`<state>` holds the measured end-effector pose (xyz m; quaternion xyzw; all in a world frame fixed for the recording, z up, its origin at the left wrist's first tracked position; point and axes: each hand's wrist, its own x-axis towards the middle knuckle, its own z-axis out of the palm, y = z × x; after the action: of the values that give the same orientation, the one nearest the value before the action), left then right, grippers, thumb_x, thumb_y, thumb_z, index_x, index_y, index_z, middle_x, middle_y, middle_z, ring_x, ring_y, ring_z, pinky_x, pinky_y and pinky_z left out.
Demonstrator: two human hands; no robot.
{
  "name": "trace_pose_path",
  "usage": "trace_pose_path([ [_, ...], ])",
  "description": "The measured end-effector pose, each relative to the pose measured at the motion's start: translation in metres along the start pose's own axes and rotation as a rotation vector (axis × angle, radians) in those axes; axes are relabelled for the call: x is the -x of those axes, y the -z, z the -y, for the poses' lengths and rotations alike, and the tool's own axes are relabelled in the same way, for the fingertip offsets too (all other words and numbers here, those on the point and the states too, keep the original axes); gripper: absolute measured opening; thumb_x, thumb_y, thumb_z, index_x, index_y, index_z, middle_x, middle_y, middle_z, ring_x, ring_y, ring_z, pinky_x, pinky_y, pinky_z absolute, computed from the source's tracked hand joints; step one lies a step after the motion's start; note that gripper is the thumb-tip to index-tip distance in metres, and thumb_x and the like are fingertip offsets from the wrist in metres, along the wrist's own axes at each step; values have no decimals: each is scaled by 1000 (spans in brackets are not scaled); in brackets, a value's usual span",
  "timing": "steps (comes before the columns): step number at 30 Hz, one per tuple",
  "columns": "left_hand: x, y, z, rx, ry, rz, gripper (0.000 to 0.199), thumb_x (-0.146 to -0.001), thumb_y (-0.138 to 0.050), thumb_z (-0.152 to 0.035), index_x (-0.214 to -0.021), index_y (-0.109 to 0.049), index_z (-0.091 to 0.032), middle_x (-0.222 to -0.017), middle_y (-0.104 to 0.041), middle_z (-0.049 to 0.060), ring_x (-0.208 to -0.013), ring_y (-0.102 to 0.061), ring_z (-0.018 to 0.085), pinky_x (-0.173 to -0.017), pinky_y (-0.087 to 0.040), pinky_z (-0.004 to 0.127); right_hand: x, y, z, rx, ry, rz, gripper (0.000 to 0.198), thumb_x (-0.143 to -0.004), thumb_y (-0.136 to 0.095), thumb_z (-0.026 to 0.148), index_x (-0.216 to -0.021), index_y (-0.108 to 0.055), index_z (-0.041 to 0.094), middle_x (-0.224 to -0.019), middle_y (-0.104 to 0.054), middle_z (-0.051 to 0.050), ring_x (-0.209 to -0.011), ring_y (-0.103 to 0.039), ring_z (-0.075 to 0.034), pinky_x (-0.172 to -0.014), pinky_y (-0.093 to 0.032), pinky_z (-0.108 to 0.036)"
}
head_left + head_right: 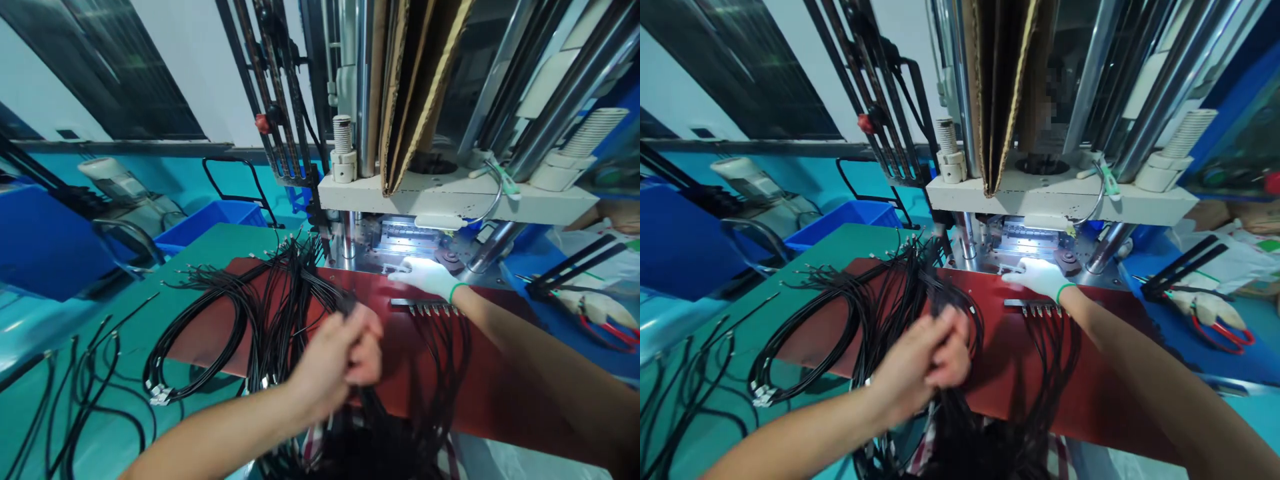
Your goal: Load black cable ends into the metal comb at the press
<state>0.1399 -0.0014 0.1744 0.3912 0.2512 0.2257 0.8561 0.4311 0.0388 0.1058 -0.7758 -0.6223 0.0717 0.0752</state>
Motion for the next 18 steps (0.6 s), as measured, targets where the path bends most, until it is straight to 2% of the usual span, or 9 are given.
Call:
trace_pose_path([
  [2, -15, 44, -37, -237, -321, -321, 35, -83, -62, -50, -77, -52, -18, -55, -44, -6, -47, -46, 9, -51, -38, 22, 8, -3, 0, 19, 30, 5, 49, -76, -63, 66, -99, -67, 23, -86, -69, -6, -76, -63, -24, -67, -45, -32],
  [4, -29, 92, -72, -672, -507, -738, 36, -85, -53, -52, -77, -55, -17, -63, -56, 2, -66, -60, 19, -65, -47, 30, 15, -6, 3, 29, 72, -32, 40, -81, -64, 53, -108, -66, 23, -95, -68, -7, -85, -62, -24, -74, -44, -32],
  [6, -39, 128, -96, -1300, -208, -1033, 42, -82, -53, -55, -67, -57, -16, -63, -58, 10, -78, -64, 31, -73, -48, 39, 19, -8, 6, 26, 125, -64, 27, -88, -59, 41, -104, -68, 22, -102, -65, -8, -93, -60, -23, -81, -43, -32],
  [8, -46, 139, -102, -1726, 72, -1023, 54, -83, -45, -64, -70, -61, -15, -73, -64, 18, -88, -64, 41, -78, -47, 47, 19, -10, 8, 12, 179, -76, 23, -88, -60, 37, -99, -71, 20, -104, -62, -9, -100, -55, -24, -87, -40, -32],
  [9, -50, 134, -98, -1868, 96, -937, 58, -86, -38, -66, -72, -62, -15, -78, -66, 19, -90, -64, 42, -79, -47, 48, 18, -11, 8, 1, 200, -77, 23, -88, -61, 37, -98, -72, 19, -102, -61, -10, -102, -53, -25, -88, -40, -32],
  [11, -66, 112, -79, -2010, -85, -601, 58, -92, -31, -61, -79, -65, -16, -88, -68, 17, -90, -66, 35, -80, -49, 43, 16, -13, 5, -27, 231, -75, 26, -88, -63, 36, -103, -73, 17, -99, -60, -10, -101, -51, -24, -89, -39, -32],
  [14, -114, 79, -43, -1960, -434, -29, 35, -93, -48, -39, -115, -61, -17, -117, -61, 13, -106, -61, 28, -91, -47, 38, 12, -17, -2, -78, 255, -71, 33, -89, -61, 36, -114, -71, 17, -94, -58, -9, -95, -51, -23, -86, -38, -32],
  [16, -153, 72, -25, -1868, -486, 206, 42, -87, -59, -27, -128, -55, -18, -123, -57, 12, -110, -58, 25, -97, -45, 39, 10, -17, -6, -116, 268, -62, 32, -90, -60, 37, -114, -72, 18, -91, -57, -8, -91, -50, -23, -82, -38, -31],
  [18, -183, 79, -15, -1696, -491, 349, 36, -87, -59, -23, -122, -59, -17, -115, -59, 10, -107, -57, 22, -98, -45, 36, 8, -15, -11, -163, 281, -52, 30, -90, -58, 36, -110, -74, 20, -87, -57, -6, -86, -50, -21, -78, -38, -29],
])
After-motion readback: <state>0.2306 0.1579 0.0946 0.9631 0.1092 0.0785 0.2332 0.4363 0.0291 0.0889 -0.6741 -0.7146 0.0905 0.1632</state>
